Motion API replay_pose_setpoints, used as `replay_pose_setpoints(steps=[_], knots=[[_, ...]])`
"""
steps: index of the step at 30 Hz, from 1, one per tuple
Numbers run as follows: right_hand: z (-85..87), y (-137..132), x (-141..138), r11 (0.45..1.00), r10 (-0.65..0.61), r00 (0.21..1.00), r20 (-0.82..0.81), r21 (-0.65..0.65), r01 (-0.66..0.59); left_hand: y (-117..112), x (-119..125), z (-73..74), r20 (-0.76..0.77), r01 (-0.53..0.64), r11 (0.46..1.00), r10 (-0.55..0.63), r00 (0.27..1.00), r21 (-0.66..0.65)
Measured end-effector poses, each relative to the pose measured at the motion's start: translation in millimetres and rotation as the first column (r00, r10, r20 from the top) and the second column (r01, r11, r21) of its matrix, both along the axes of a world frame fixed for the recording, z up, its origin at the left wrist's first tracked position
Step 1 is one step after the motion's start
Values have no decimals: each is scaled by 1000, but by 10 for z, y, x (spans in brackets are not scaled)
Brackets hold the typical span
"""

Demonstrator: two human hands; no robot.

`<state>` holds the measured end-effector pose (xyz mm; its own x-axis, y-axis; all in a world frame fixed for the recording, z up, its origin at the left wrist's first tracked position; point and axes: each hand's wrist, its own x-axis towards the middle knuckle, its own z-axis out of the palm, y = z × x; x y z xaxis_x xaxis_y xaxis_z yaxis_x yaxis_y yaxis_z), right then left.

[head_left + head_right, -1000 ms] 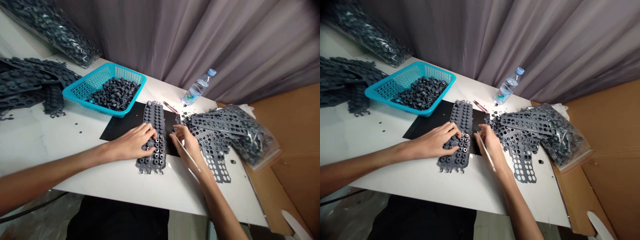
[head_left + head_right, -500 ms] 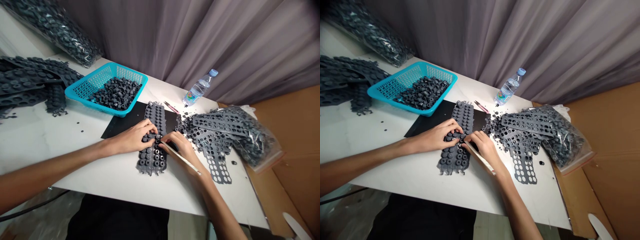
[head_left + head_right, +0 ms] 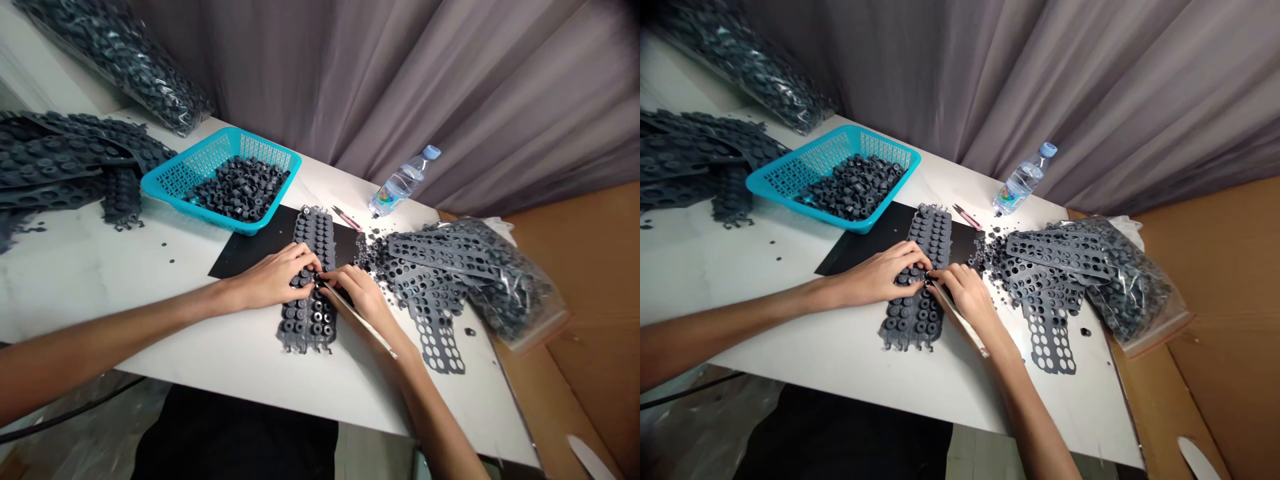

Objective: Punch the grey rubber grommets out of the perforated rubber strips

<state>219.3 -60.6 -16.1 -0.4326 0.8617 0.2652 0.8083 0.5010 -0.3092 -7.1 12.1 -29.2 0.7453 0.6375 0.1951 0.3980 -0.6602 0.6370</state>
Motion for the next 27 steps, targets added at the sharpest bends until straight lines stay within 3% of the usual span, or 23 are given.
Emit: replay_pose_setpoints(steps=[8, 12, 15, 17, 21, 24, 27], knots=[[-202, 30, -31, 990, -47, 985, 166, 138, 24, -3, 11, -14, -28, 7, 1000, -7, 1000, 3], [-178, 22, -55, 972, -222, 974, 47, 88, 217, -8, 20, -21, -74, 38, 999, -36, 997, 18], [-153, 28, 56, 898, -424, 903, -63, 104, 428, 2, 11, -27, -94, 57, 998, -55, 994, 14], [-136, 25, 181, 869, -477, 874, -97, 101, 485, 11, 4, -19, -91, 63, 998, -63, 994, 4], [-36, -10, 339, 904, -426, 890, -163, -48, 424, 16, 2, 17, -92, 59, 998, -59, 994, 4], [88, -43, 290, 937, -328, 905, -271, -211, 277, 14, 9, 33, -92, 56, 998, -55, 994, 9], [173, -75, 185, 947, -245, 923, -296, -278, 162, 18, 12, 36, -93, 60, 998, -59, 994, 4]])
